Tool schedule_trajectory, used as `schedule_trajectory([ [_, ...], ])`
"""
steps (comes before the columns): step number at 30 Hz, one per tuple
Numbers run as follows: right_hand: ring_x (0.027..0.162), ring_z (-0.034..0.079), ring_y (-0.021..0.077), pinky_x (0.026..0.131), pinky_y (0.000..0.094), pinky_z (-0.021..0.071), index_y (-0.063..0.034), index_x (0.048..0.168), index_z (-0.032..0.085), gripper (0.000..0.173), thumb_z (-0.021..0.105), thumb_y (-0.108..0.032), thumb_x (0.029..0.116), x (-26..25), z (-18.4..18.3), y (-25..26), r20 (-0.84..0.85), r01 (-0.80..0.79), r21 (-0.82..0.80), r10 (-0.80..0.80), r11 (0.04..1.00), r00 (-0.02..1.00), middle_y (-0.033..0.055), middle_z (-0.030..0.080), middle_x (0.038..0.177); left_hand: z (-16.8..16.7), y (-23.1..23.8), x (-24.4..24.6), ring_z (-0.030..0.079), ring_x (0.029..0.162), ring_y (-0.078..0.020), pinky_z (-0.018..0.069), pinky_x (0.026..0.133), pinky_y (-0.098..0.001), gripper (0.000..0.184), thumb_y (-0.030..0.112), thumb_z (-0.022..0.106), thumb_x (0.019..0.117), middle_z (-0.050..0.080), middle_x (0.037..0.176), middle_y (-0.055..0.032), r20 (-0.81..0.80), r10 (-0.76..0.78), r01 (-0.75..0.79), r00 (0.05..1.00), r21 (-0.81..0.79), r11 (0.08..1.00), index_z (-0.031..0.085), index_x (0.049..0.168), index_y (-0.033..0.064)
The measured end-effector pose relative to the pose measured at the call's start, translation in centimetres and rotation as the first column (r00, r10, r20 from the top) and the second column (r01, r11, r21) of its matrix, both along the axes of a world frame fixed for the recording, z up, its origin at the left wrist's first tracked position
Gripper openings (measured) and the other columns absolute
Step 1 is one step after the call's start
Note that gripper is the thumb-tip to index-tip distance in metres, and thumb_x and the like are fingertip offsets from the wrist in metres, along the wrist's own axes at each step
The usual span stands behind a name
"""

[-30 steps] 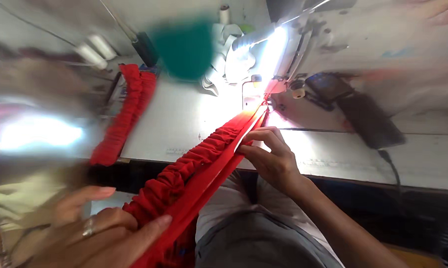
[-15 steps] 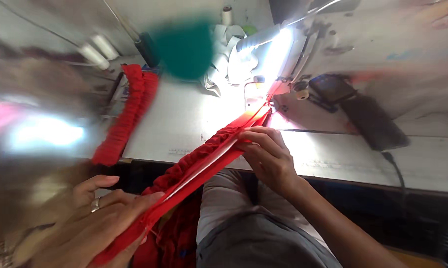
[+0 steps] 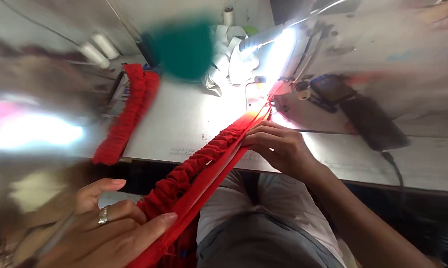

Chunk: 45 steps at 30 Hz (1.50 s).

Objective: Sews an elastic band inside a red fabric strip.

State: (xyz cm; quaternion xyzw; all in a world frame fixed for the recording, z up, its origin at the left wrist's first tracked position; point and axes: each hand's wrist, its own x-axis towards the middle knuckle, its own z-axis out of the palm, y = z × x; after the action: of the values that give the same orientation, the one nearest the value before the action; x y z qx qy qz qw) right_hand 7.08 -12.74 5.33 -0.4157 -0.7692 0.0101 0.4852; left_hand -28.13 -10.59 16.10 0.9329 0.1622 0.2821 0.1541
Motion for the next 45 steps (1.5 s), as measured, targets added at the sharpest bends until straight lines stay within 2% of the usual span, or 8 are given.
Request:
schedule_trajectory([
  [5,0.083,0.068,0.0092,0.077,0.0185,0.0537,-0.0047,0.092,0.074,0.016,0.062,-0.013,0.0984,0.3,0.9,0.5,0.052,-0.041,-0.058,0.044,0.998,0.998,0.004,0.072,0.085,0.3,-0.1,0.0,0.062,0.085,-0.0075,0.0277,0.115,-0.0368,0.016,0.016,0.065,0.1008,0.067,0.08,-0.0014,-0.018,-0.012,0.012,1.0,-0.01,1.0,0.074,0.113,0.0134],
  [11,0.097,0.071,0.0096,0.082,0.0197,0.0568,-0.0036,0.086,0.075,0.014,0.065,-0.009,0.0957,0.2,1.7,1.0,0.036,-0.072,-0.084,0.075,0.994,0.997,0.0116,0.073,0.116,0.3,-0.2,0.0,0.062,0.084,-0.0099,0.0283,0.115,-0.038,0.016,0.016,0.064,0.1009,0.066,0.079,-0.0021,-0.019,-0.035,0.035,0.999,-0.005,0.999,0.074,0.113,0.0133],
  [19,0.089,0.065,0.0137,0.079,0.0209,0.0519,-0.0045,0.085,0.071,0.014,0.064,-0.008,0.0966,-0.4,0.8,-1.1,0.039,0.134,0.081,-0.137,0.988,0.99,0.0067,0.072,0.089,0.1,-0.1,0.2,0.062,0.083,-0.0093,0.0275,0.115,-0.0366,0.014,0.016,0.066,0.1003,0.065,0.077,-0.0024,-0.012,-0.059,0.059,0.998,-0.045,0.997,0.075,0.111,0.0121],
  [24,0.093,0.067,0.0112,0.084,0.0156,0.0519,-0.007,0.097,0.068,0.009,0.061,-0.012,0.1012,-1.1,-0.9,-3.7,0.002,0.274,0.045,-0.274,0.961,0.962,0.0067,0.072,0.09,-0.1,-0.1,0.9,0.061,0.078,-0.0117,0.0258,0.117,-0.0382,0.012,0.015,0.067,0.099,0.061,0.07,-0.0035,-0.029,-0.144,0.14,0.989,-0.09,0.986,0.076,0.107,0.011],
  [32,0.107,0.069,0.0255,0.096,0.03,0.0556,-0.007,0.1,0.068,0.011,0.057,-0.005,0.1015,-1.8,-3.3,-7.1,0.125,0.308,0.034,-0.31,0.951,0.942,0.0136,0.071,0.099,0.4,-0.1,1.7,0.063,0.071,-0.0216,0.0329,0.11,-0.0446,0.02,0.017,0.06,0.1021,0.066,0.069,-0.0087,-0.343,-0.261,0.197,0.902,-0.209,0.958,0.078,0.108,0.0111],
  [37,0.093,0.075,0.0234,0.09,0.03,0.0591,-0.0039,0.091,0.071,0.016,0.056,-0.002,0.0972,-3.0,-7.9,-8.5,0.187,0.386,-0.045,-0.372,0.921,0.909,0.0114,0.075,0.09,-4.1,1.1,6.2,0.073,0.08,-0.0226,0.0534,0.088,-0.0517,0.062,0.062,0.042,0.1009,0.076,0.086,-0.0054,-0.593,-0.143,0.094,0.793,-0.113,0.989,0.079,0.102,0.0129],
  [41,0.089,0.075,0.0218,0.094,0.0336,0.0579,-0.0056,0.09,0.071,0.018,0.055,-0.003,0.0967,-3.1,-8.1,-8.1,0.206,0.419,-0.001,-0.409,0.908,0.889,0.009,0.075,0.088,-8.3,3.9,17.2,0.068,0.114,-0.0245,0.05,0.099,-0.0464,0.045,0.028,0.035,0.111,0.072,0.12,-0.0117,-0.391,-0.165,0.094,0.905,-0.196,0.976,0.072,0.116,0.0033],
  [45,0.094,0.071,0.0171,0.103,0.0353,0.0489,-0.0109,0.091,0.067,0.016,0.054,-0.007,0.0988,-2.5,-8.3,-8.6,0.209,0.431,-0.02,-0.418,0.902,0.884,0.0038,0.073,0.09,-15.0,10.8,24.7,0.059,0.129,-0.0315,0.0452,0.104,-0.0574,0.039,0.026,0.042,0.1089,0.063,0.14,-0.0121,-0.347,-0.01,-0.031,0.938,-0.112,0.993,0.067,0.134,0.009],
])
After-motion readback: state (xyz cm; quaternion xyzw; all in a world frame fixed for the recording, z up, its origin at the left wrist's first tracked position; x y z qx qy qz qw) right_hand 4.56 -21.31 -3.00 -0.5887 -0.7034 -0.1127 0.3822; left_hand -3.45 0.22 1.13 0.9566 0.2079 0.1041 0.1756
